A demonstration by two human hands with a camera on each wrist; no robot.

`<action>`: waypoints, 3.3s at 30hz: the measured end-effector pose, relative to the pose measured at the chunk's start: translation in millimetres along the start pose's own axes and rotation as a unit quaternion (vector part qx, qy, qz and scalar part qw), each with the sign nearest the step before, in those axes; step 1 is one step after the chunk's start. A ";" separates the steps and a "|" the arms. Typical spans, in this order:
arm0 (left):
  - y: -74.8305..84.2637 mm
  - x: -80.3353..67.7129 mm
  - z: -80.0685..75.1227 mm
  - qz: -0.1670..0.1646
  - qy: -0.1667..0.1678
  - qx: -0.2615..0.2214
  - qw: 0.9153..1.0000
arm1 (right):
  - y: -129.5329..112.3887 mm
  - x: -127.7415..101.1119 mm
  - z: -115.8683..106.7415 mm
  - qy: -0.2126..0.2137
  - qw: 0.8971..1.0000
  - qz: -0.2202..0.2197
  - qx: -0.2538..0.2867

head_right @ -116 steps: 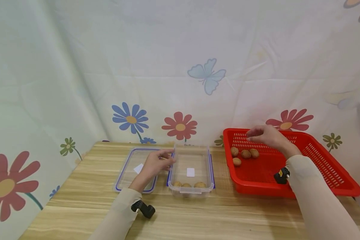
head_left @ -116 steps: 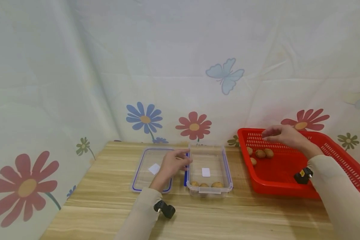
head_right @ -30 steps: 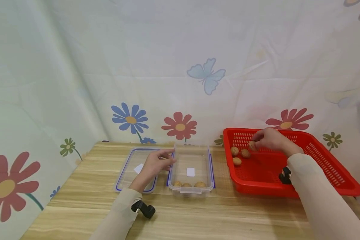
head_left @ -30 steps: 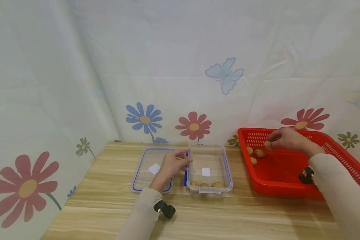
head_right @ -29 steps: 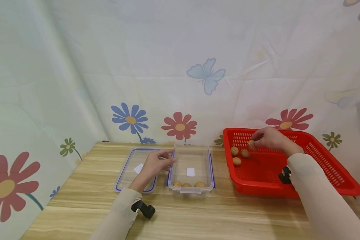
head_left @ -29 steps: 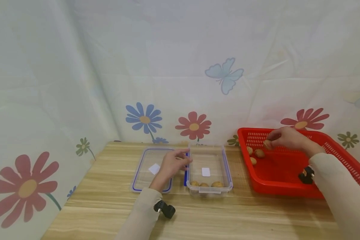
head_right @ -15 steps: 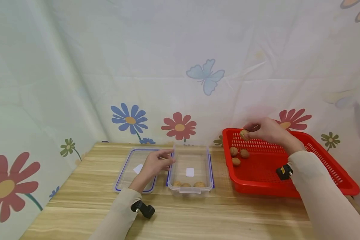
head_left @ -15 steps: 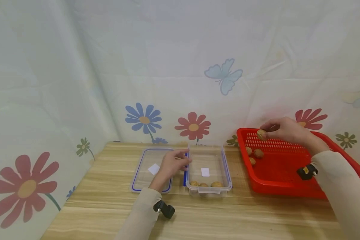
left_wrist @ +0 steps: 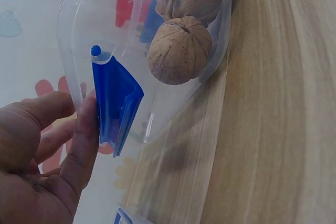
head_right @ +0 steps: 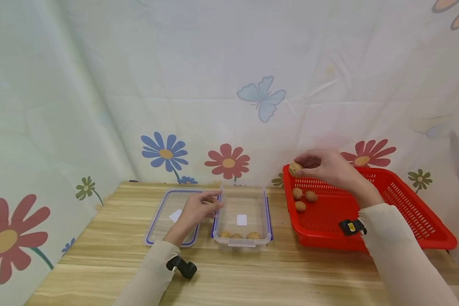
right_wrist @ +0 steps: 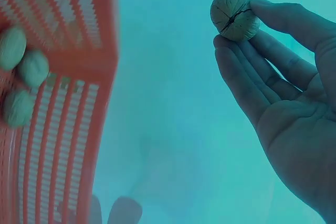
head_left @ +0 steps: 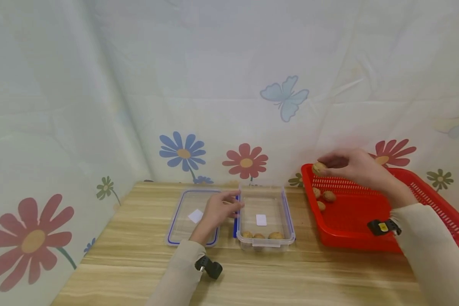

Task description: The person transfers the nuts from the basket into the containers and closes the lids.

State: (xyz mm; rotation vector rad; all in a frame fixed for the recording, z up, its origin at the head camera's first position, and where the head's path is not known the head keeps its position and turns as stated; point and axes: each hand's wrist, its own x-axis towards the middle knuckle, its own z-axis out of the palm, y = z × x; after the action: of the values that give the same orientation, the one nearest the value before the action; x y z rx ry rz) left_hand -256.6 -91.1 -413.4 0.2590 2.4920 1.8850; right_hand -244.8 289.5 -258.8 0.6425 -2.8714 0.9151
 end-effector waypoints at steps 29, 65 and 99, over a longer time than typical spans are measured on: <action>0.2 -0.3 0.7 -0.005 -0.001 -0.003 1.000 | -48.2 -4.9 81.7 0.012 0.982 -0.094 0.165; 0.5 -1.9 1.0 0.017 0.000 0.014 1.000 | -50.1 23.4 172.3 -0.104 0.969 -0.110 0.197; 1.3 -1.5 0.6 0.017 0.007 0.006 1.000 | -44.1 33.8 208.5 -0.102 0.981 -0.106 0.125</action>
State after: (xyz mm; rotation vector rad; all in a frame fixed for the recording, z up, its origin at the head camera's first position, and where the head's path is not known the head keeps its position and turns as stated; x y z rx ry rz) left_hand -254.9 -90.4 -412.4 0.2906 2.5244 1.8903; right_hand -243.6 126.6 -400.3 1.1010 -2.8030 1.2518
